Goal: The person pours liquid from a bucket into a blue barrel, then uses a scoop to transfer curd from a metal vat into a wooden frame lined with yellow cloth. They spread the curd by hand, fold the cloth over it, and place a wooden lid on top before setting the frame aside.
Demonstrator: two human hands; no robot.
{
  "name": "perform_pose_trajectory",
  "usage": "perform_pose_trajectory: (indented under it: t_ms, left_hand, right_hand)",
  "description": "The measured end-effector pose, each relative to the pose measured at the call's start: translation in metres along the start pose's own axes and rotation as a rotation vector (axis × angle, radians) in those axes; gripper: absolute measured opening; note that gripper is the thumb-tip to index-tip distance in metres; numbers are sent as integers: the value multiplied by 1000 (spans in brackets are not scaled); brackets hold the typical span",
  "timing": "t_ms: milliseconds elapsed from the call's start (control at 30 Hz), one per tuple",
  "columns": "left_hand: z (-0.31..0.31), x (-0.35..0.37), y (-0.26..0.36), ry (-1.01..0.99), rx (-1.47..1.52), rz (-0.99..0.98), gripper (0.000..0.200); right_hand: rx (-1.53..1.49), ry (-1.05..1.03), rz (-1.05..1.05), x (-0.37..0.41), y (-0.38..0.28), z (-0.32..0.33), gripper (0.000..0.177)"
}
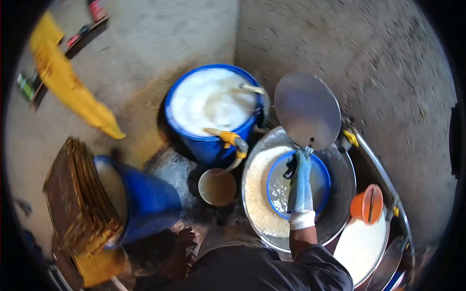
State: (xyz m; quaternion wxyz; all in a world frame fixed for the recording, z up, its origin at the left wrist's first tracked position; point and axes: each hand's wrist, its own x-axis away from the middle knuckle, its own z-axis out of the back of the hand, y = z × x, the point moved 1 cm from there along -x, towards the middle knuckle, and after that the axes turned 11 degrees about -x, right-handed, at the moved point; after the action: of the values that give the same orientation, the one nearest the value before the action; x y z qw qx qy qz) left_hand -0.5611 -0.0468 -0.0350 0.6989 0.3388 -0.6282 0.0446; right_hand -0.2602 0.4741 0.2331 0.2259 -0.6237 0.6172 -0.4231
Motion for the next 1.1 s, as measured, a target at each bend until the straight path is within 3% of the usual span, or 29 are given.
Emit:
perform_pose_trajectory:
  t_ms: [67,200,233,300,333,400,433,467,533,567,600,633,667,733,767,867,933,1033,1100]
  left_hand:
    - [-17,-10,0,144,-120,-58,37]
    - [-44,6,25,132,-210,-3,48]
    - [-48,15,32,141,-233,-23,37]
    - [-51,14,43,129,-373,-74,34]
    - [-50,14,47,113,-469,-125,32]
    - [-55,15,57,72,-647,-222,29]
    - [-60,12,63,49,-730,-272,29]
    - [-73,21,73,54,-748,-267,29]
    - [-105,55,92,-26,-487,-184,27]
    - [-116,55,99,-18,-499,-179,27]
    - [-126,54,104,85,-526,-49,28]
    - [-129,51,104,191,-549,81,29]
    - [-124,43,98,201,-555,85,29]
    - [-116,34,91,30,-1259,-657,29]
    - [-117,35,92,38,-1261,-650,29]
    - [-139,51,106,83,-1120,-486,23]
    - [-148,62,107,189,-441,-67,19]
    - [-116,33,67,135,-389,-166,24]
    - [-111,30,59,96,-353,-133,25]
  right_hand:
    - [212,195,-94,-38,27,121,19]
    - [307,560,-289,-51,51,320,27]
    - [279,591,-292,-60,55,368,27]
    - [608,747,-4,-65,62,438,32]
    - [884,942,-109,-57,33,429,35]
    - [398,942,-49,-31,-25,371,34]
    - [389,957,-61,-37,-21,383,34]
    - [384,957,-42,-44,-11,395,34]
    - [373,950,-6,-58,30,429,32]
    - [370,946,13,-65,61,453,32]
    - [367,940,33,-72,91,473,31]
    - [-62,825,-12,-78,152,515,31]
    - [-67,829,-23,-74,160,515,31]
    - [-112,616,-459,-57,154,485,26]
    - [161,439,-682,-41,99,445,19]
    - [-38,364,-779,-29,127,447,18]
    - [-96,353,-806,-19,130,448,17]
    - [-123,348,-826,3,114,440,16]
    - [-119,337,-832,14,90,422,16]
